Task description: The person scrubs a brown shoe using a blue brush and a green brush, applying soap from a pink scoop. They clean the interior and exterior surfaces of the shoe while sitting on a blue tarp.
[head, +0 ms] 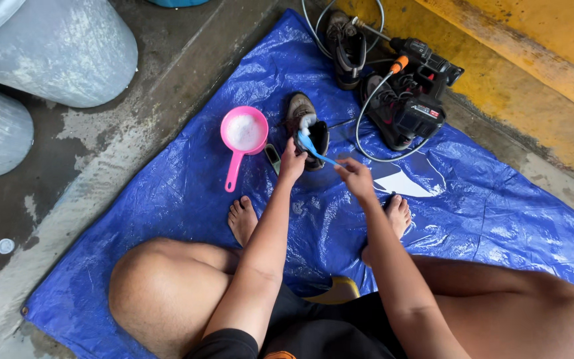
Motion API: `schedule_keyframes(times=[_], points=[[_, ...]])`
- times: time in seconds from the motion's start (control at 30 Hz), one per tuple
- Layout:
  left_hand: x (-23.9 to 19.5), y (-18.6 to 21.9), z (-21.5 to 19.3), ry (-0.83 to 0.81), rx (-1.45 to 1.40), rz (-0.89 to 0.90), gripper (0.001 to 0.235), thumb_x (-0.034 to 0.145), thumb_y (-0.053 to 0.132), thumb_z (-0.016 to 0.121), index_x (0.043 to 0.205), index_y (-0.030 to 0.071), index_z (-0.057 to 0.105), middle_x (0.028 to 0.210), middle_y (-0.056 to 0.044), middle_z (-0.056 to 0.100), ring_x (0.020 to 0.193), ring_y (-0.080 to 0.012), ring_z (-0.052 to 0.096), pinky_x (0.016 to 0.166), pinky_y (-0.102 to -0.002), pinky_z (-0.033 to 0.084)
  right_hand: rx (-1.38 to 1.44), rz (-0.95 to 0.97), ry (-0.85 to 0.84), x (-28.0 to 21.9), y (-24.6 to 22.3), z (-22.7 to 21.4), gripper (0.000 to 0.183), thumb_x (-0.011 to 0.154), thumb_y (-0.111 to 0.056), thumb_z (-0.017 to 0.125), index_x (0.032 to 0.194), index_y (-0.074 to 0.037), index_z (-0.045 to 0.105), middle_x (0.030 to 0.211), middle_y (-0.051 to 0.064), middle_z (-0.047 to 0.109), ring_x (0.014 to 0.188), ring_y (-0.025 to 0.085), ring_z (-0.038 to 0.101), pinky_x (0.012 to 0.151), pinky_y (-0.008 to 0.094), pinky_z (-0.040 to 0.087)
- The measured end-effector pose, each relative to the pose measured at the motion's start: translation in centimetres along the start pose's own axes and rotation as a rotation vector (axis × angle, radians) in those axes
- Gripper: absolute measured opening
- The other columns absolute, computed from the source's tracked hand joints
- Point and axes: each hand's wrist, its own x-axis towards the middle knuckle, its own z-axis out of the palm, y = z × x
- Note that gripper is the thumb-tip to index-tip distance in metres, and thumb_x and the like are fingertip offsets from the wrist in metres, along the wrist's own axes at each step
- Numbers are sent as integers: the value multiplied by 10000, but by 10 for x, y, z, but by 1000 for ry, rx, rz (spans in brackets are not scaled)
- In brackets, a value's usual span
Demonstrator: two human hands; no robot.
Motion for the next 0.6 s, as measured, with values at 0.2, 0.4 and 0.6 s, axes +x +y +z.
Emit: schedule_keyframes(times=[0.2, 0.4, 0.6], points=[[-1, -4, -4, -34, -130, 55, 779, 831, 81, 817, 1566, 130, 562, 1422, -155, 729, 1259, -282, 736, 1063, -425, 626, 81, 129, -5, -14, 10, -11, 162, 927, -255, 801, 1071, -221, 868, 510, 51, 581, 457, 155, 506, 510, 280, 404], [1, -1, -7, -38, -100, -31, 674, 901, 186, 762, 1551, 131, 591, 1444, -169, 708, 1292, -303, 709, 1055, -446, 644, 17, 28, 18, -4, 5, -2, 231, 942, -266, 831, 1165, -224, 871, 635, 60, 674, 627, 159, 579, 655, 317, 487], [10, -4, -6, 113, -240, -72, 455, 1071, 417, 676, 1368, 80, 750, 1317, -228, 752, 1182, -413, 735, 871, -458, 703, 179, 44, -45, -6, 13, -14, 178, 942, -174, 800, 1102, -125, 861, 527, 61, 565, 447, 133, 462, 440, 268, 344]])
